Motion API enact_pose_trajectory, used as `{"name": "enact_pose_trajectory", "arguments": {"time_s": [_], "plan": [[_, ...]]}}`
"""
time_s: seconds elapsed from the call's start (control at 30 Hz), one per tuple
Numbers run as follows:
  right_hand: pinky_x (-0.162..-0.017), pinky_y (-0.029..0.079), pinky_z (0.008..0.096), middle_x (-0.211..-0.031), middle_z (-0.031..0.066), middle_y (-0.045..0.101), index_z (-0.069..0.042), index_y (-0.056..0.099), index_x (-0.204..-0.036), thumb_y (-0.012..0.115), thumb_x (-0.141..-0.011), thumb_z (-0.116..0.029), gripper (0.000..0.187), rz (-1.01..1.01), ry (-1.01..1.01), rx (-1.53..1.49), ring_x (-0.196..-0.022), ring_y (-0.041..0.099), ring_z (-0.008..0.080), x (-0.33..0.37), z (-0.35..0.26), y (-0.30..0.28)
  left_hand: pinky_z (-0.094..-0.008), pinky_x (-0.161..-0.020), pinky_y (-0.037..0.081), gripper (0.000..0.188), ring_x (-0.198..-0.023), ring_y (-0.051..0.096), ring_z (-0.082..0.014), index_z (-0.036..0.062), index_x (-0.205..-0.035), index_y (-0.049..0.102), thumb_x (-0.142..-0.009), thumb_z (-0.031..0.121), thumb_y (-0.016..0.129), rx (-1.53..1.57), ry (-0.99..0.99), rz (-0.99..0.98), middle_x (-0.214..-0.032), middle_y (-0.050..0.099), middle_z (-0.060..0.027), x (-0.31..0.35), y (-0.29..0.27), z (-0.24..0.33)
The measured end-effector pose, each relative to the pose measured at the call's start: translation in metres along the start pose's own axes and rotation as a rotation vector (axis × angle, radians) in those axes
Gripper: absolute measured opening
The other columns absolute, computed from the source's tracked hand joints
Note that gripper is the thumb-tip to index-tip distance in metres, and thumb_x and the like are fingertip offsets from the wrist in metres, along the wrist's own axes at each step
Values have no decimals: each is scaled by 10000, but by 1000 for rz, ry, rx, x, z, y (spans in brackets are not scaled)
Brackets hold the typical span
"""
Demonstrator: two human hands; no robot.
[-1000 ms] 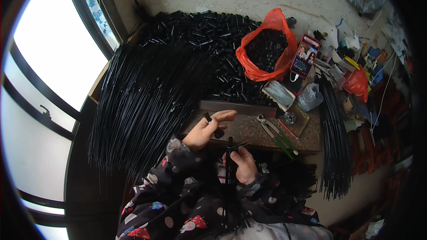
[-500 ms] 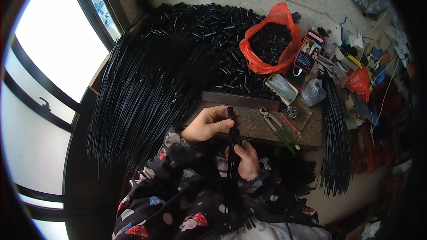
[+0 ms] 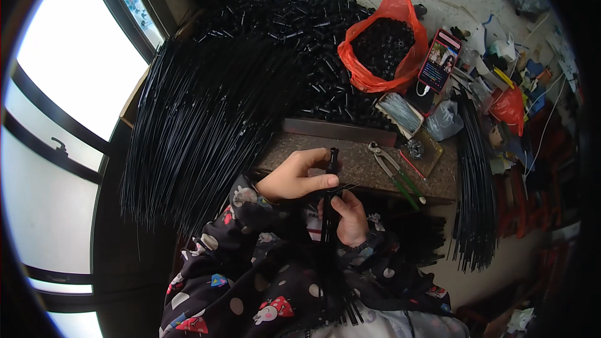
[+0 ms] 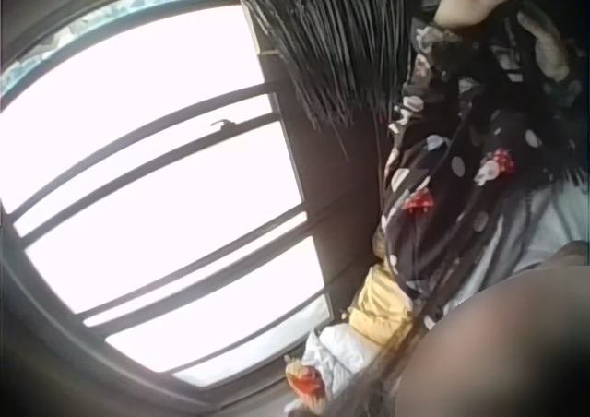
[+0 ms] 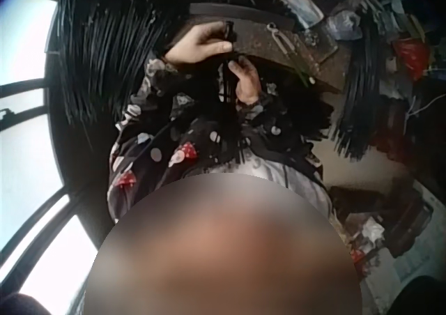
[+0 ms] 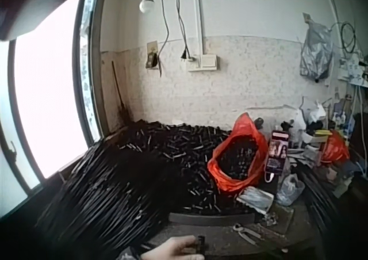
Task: Manually processing and assembling black wiring components using a crimping tool and an assembly jig on a workbench.
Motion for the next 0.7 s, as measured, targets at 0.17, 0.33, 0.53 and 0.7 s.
{"name": "enact_pose_trajectory", "arguments": {"time_s": [0.17,0.33,0.53,0.7], "plan": [[-649,480,273,-810,74,611,-61,522,-867,621,-844,-189,163,3,7,17,-716,581,137,-2,-1,2,-260,-797,452,269,-925,535,-104,-12,-1070,537,-860,144,600,85,51,33,-1003,593,-67,0,-3,-6],[-644,478,264,-810,73,610,-63,519,-875,619,-848,-210,180,1,11,-20,-704,580,135,-3,-2,0,-241,-679,465,220,-778,563,-77,-6,-1035,566,-864,130,589,-221,-65,53,-837,620,-41,0,1,7],[-645,473,257,-808,63,612,-59,525,-893,615,-852,-186,161,9,-40,19,-695,576,124,-1,1,4,-238,-604,446,184,-648,537,-86,-26,-935,586,-859,141,599,-131,-89,95,-736,594,-7,10,-1,-19],[-658,474,264,-836,68,614,-47,530,-901,604,-857,-144,130,-37,0,12,-716,581,131,2,6,-2,-217,-573,423,187,-647,509,-67,-47,-841,576,-845,135,620,-599,-23,275,-708,572,2,17,9,11]]}}
Point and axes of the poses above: each hand's wrist, its own x-axis away from the middle knuckle, its own y-axis out of the palm, z = x × y, the point moved 5 cm from there along -x, towards the middle knuckle
